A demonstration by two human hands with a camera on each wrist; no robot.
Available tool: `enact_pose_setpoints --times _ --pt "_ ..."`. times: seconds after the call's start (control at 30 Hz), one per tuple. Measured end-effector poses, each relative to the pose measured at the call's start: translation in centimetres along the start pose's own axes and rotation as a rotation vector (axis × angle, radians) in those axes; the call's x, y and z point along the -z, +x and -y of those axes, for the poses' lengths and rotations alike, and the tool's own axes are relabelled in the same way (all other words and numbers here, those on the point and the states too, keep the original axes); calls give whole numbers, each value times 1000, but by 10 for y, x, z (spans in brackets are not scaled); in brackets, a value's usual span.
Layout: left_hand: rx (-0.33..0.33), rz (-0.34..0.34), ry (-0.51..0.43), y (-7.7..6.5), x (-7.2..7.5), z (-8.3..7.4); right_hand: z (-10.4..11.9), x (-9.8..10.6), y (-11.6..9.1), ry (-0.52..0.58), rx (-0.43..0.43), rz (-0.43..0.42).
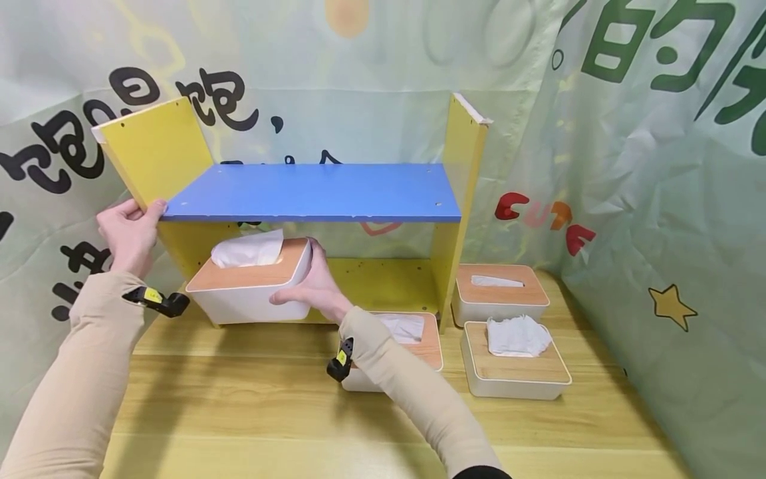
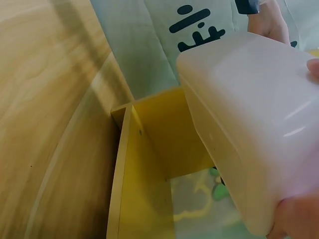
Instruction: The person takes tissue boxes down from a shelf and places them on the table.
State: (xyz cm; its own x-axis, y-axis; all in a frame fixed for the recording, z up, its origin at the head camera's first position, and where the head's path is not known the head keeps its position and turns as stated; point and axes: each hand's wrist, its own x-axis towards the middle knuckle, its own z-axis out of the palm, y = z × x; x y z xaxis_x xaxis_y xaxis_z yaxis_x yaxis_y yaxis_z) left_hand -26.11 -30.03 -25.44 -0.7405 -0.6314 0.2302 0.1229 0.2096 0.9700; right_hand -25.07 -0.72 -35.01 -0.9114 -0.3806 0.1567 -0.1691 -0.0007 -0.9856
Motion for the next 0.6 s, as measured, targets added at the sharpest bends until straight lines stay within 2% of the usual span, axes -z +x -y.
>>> enact_pose_setpoints --times 0.6 --pt "-19 -4 24 -2 0 -1 -4 2 -25 33 -4 15"
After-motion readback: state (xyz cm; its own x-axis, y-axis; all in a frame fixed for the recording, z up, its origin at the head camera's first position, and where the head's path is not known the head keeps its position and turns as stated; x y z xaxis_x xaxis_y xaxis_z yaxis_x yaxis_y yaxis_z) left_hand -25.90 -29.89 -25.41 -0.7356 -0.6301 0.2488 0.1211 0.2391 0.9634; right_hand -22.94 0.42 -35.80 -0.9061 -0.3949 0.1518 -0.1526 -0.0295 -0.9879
